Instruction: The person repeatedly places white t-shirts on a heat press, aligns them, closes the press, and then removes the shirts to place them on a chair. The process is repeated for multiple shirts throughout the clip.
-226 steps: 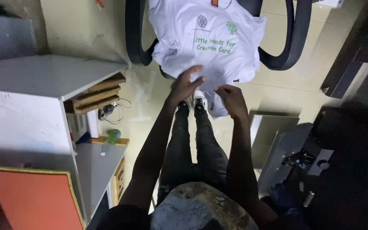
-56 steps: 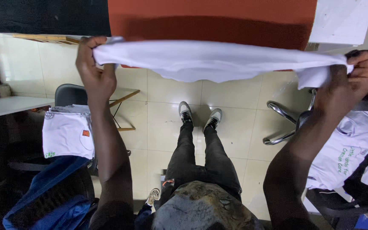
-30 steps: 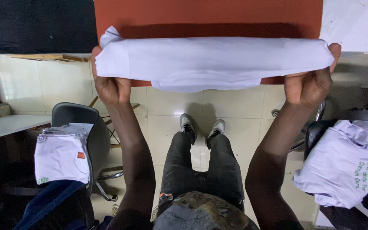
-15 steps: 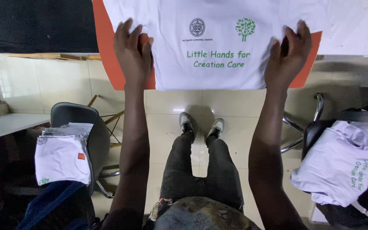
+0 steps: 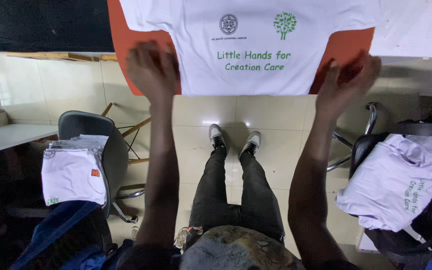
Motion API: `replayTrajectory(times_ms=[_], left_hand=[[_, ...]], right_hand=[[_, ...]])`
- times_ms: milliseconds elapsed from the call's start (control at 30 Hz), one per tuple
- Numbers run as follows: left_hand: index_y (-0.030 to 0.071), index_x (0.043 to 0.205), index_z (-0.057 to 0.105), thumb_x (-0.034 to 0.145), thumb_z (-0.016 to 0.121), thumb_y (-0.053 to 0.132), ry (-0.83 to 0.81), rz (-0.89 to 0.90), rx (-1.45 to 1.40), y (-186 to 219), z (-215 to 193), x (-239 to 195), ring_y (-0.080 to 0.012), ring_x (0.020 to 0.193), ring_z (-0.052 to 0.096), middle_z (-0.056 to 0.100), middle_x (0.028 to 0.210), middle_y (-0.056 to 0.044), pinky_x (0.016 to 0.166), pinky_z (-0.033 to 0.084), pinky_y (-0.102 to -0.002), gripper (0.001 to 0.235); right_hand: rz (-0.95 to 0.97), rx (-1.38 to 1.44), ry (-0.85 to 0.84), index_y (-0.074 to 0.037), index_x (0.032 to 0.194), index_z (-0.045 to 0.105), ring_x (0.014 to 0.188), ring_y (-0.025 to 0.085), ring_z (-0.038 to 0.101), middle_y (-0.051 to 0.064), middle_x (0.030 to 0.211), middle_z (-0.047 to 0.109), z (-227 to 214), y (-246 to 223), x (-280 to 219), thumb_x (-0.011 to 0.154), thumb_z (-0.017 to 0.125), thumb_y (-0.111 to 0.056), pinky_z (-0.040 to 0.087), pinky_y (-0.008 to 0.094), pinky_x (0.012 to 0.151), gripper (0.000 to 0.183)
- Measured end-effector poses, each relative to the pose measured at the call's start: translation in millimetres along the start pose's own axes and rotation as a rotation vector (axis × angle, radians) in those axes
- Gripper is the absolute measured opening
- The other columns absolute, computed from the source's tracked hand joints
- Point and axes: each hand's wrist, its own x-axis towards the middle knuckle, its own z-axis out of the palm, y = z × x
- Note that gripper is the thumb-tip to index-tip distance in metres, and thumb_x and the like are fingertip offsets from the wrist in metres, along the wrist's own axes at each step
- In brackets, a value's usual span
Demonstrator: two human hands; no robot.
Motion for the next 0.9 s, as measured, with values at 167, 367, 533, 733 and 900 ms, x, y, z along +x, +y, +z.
replayTrajectory(times_ms=[167, 367, 533, 733, 900], left_hand=[[0.012, 0.086, 0.06, 0.094, 0.068, 0.026, -0.273, -0.108, -0.051, 12.0, 9.8, -55.7, -0.0342, 0.091, 0.056, 0.059, 0.094, -0.006, 0.071, 0.04, -0.049, 0.018], [0.016, 0.08, 0.064, 0.081, 0.086, 0.028, -0.176, -0.096, -0.083, 0.3, 1.3, -62.2, -0.0342, 0.071, 0.065, 0.057, 0.078, -0.003, 0.057, 0.05, -0.047, 0.025], [0.014, 0.079, 0.064, 0.081, 0.082, 0.015, -0.213, -0.138, -0.145, -1.9, 8.3, -80.3, -0.0332, 0.065, 0.065, 0.057, 0.072, -0.004, 0.059, 0.05, -0.046, 0.018], [0.012, 0.079, 0.066, 0.08, 0.081, 0.011, -0.205, -0.238, -0.172, 5.6, -5.7, -76.1, -0.0304, 0.062, 0.067, 0.059, 0.07, -0.004, 0.061, 0.053, -0.044, 0.016], [0.022, 0.108, 0.053, 0.082, 0.091, 0.019, -0.053, -0.741, -0.396, -50.7, 21.8, -126.2, -0.0182, 0.079, 0.06, 0.063, 0.087, 0.0, 0.078, 0.048, -0.035, 0.046]], right_hand=[[0.416, 0.335, -0.058, 0.002, 0.149, 0.032, 0.137, 0.032, 0.053, 0.024, 0.15, 0.046, 8.2, 73.1, -32.9, 0.095, 0.092, -0.014, 0.041, 0.043, 0.118, 0.082], [0.327, 0.197, -0.064, -0.007, 0.103, 0.067, 0.107, 0.033, 0.058, 0.011, 0.11, 0.052, -26.1, -87.4, -8.7, 0.092, 0.085, 0.007, 0.043, 0.06, 0.102, 0.026], [0.24, 0.044, -0.134, -0.009, 0.09, 0.064, 0.074, 0.025, 0.057, 0.007, 0.085, 0.057, 1.2, -47.9, -26.4, 0.088, 0.083, 0.003, 0.049, 0.044, 0.074, 0.023], [0.228, 0.018, -0.041, -0.006, 0.092, 0.066, 0.074, 0.029, 0.06, 0.011, 0.085, 0.061, -5.5, -48.9, -23.7, 0.083, 0.082, 0.009, 0.05, 0.043, 0.073, 0.024], [0.712, 0.57, 0.111, -0.002, 0.144, 0.039, 0.152, 0.054, -0.004, 0.033, 0.161, 0.008, -14.5, 17.7, -45.5, 0.101, 0.083, 0.015, 0.031, 0.066, 0.128, 0.064]])
